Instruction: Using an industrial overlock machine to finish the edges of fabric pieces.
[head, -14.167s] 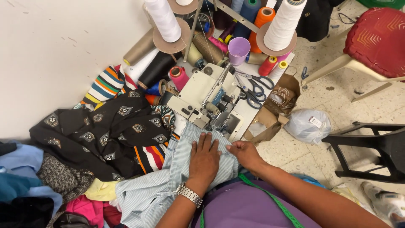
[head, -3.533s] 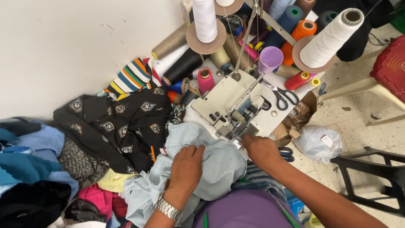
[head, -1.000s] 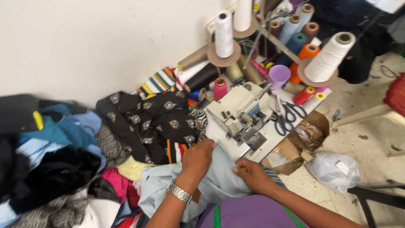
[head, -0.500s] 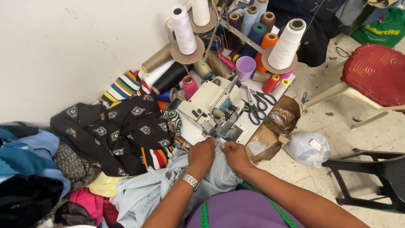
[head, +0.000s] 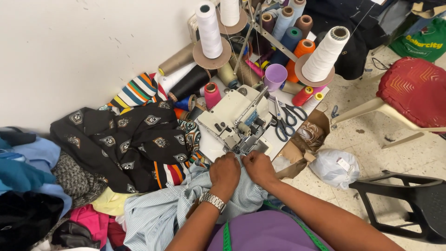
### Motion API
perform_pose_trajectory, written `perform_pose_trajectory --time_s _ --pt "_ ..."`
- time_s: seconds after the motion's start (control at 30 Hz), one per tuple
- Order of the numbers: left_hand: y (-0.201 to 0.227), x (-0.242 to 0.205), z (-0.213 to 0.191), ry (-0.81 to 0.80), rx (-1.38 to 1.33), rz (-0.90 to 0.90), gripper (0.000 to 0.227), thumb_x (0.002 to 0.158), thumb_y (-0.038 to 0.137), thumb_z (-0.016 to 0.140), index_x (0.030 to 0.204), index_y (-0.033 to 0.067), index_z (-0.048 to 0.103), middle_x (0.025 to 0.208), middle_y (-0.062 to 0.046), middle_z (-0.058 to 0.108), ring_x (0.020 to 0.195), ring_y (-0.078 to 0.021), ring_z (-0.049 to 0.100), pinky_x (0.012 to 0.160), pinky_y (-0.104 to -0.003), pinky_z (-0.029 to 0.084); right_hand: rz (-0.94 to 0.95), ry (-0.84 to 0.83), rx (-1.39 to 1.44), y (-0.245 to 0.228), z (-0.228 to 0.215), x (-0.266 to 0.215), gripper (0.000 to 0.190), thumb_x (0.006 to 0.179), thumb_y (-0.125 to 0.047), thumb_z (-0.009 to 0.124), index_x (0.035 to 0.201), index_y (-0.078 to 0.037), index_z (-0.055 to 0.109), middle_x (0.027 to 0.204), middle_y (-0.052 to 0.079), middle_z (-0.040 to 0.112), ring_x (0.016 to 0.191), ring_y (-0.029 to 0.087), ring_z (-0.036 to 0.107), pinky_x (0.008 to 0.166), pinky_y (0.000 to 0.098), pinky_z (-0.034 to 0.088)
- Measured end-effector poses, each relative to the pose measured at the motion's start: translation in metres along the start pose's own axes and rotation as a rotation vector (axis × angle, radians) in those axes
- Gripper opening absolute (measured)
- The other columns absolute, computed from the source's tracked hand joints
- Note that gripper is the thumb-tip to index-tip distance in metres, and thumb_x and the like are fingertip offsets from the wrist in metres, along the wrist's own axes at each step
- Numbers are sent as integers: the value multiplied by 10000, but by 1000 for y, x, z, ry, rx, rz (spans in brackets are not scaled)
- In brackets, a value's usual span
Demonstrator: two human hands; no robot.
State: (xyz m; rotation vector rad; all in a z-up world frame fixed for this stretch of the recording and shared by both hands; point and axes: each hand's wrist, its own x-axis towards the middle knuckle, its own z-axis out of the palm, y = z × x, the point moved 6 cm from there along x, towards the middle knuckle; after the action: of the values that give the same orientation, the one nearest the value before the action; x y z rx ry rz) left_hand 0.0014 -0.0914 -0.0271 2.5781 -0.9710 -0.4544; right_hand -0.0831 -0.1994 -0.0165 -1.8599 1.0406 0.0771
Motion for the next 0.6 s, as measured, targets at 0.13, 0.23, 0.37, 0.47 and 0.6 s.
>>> perform_pose_trajectory --time_s 0.13,0.23,0.37,0.47,0.6 --pt "4 -10 -7 180 96 38 158 995 193 562 997 96 686 782 -111 711 798 -301 721 689 -424 543 41 12 -9 -3 -2 -3 316 929 -351 649 869 -56 745 758 161 738 784 305 736 676 410 552" --pt "0 -16 7 209 165 120 131 979 188 576 1013 142 694 857 -90 689 843 -284 675 705 -410 495 69 32 36 6 -2 4 314 912 -361 673 839 -60 722 731 156 723 767 302 726 664 406 542" --pt "15 -34 -13 87 262 168 247 971 135 589 1182 146 717 986 -107 682 933 -280 637 774 -409 475 84 63 157 14 5 7 347 889 -337 720 811 -1 675 713 210 695 761 317 696 672 415 529" --pt "7 -33 4 81 253 177 318 953 119 620 1259 110 705 1018 -132 674 959 -297 634 786 -407 489 96 74 209 22 10 11 347 904 -343 724 812 -14 663 700 164 680 739 258 668 651 371 523" --pt "1 -25 16 163 229 203 340 913 106 609 1240 109 706 965 -113 659 894 -288 639 707 -370 517 93 85 215 24 11 16 340 900 -332 725 794 -15 660 680 160 673 717 258 661 630 374 511"
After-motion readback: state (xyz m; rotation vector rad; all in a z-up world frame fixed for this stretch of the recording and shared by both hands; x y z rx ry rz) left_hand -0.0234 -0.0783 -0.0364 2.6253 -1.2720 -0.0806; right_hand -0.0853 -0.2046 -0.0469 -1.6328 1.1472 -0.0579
